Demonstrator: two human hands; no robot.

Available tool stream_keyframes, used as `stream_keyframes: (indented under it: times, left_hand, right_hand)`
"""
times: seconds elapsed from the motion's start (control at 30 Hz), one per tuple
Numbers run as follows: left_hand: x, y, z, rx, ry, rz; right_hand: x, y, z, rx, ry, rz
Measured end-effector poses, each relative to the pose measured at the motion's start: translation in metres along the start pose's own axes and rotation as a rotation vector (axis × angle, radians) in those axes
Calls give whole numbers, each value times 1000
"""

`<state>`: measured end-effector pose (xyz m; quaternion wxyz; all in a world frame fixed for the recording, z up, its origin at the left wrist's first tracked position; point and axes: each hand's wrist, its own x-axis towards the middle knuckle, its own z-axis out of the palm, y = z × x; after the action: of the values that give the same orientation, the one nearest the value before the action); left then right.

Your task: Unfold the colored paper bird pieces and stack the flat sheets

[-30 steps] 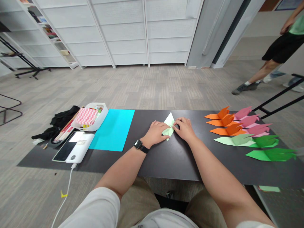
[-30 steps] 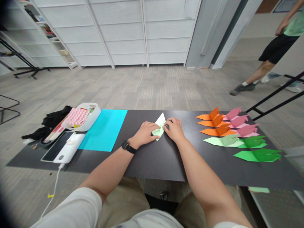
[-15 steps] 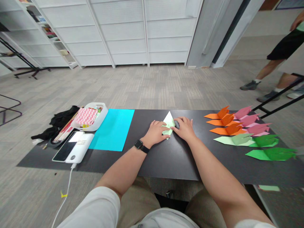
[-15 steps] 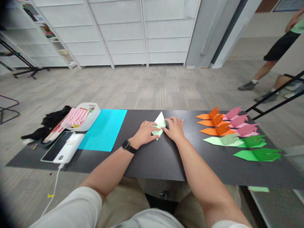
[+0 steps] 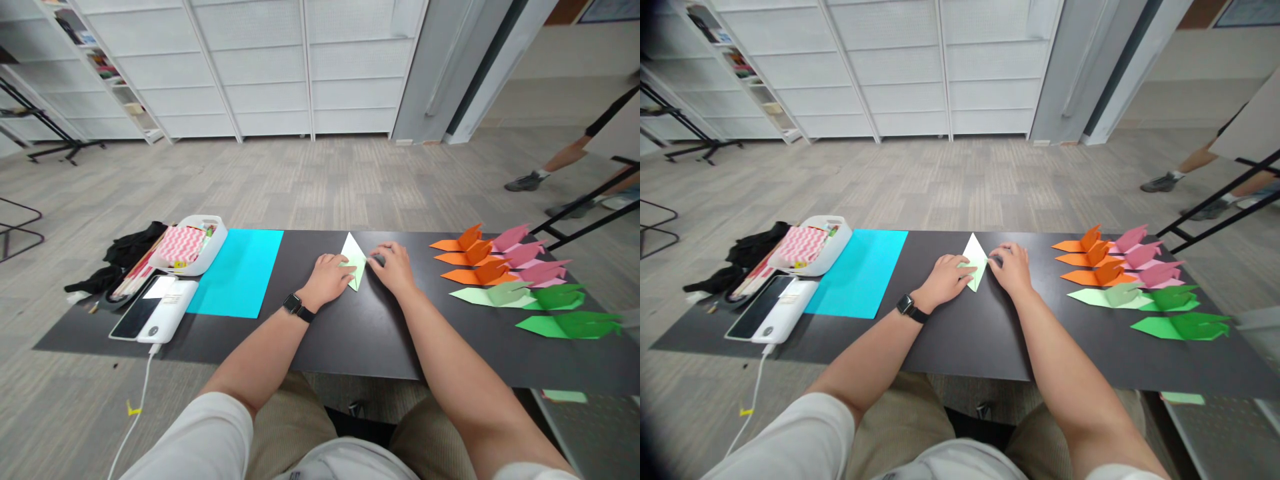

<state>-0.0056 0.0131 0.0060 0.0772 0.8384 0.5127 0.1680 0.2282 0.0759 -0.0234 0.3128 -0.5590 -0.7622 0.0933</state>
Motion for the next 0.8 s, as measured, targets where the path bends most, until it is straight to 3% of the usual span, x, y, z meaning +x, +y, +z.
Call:
stream_keyframes:
  times: [0.27,0.8]
  left_hand:
    - [0,0,1,35,7,4]
    - [-1,-2,1,14,8,-11]
  right_hand:
    - [-3,-6,8,-25,-58,-67]
    - [-17,-18,-17,-168,-328,-168]
